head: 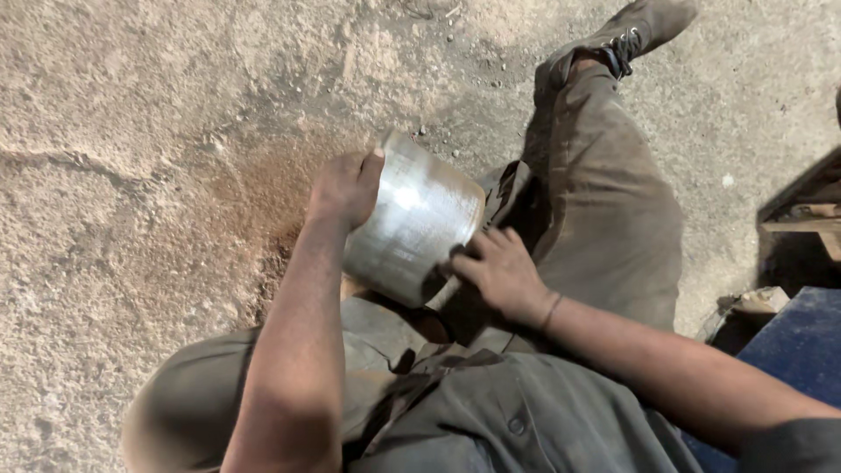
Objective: The person scrapes the exterior of a cylindrical metal automotive part with a small wedge scraper to remove rust, buildup, or coating residue, rotating the piece manually as debris falls onto the ground below.
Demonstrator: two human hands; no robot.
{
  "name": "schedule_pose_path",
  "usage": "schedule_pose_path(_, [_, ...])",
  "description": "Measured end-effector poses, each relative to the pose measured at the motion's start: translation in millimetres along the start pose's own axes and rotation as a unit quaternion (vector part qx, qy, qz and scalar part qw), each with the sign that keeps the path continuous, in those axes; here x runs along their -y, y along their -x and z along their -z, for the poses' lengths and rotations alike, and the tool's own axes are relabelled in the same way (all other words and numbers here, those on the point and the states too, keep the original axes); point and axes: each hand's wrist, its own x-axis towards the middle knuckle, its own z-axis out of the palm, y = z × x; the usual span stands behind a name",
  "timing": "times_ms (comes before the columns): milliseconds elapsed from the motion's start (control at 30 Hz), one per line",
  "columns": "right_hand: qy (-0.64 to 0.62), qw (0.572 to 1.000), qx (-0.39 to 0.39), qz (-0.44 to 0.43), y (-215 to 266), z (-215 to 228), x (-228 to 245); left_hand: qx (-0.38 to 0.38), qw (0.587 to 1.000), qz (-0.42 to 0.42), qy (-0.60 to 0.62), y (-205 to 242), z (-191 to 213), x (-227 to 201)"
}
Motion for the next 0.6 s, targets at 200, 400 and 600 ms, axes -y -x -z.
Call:
schedule_pose_path(200, [-0.128,0.950,-0.165,-0.232,-60.2,-15.4,-29.7,-0.032,0.995,-0.018,-0.089,-6.9,3.0,-26.3])
schedule_pose_path(400, [-0.176,0.944,-0.139,-0.243,-20.5,-10.9,-4.8,-0.043,0.990,0.009,-0.135,-22.8,-4.5,-42.7])
schedule_pose_path(600, [-0.162,0.893,-0.198,-0.371,-60.0,-11.0,-32.6,-0.026,0.988,0.087,-0.128,-40.7,-8.2,-54.7])
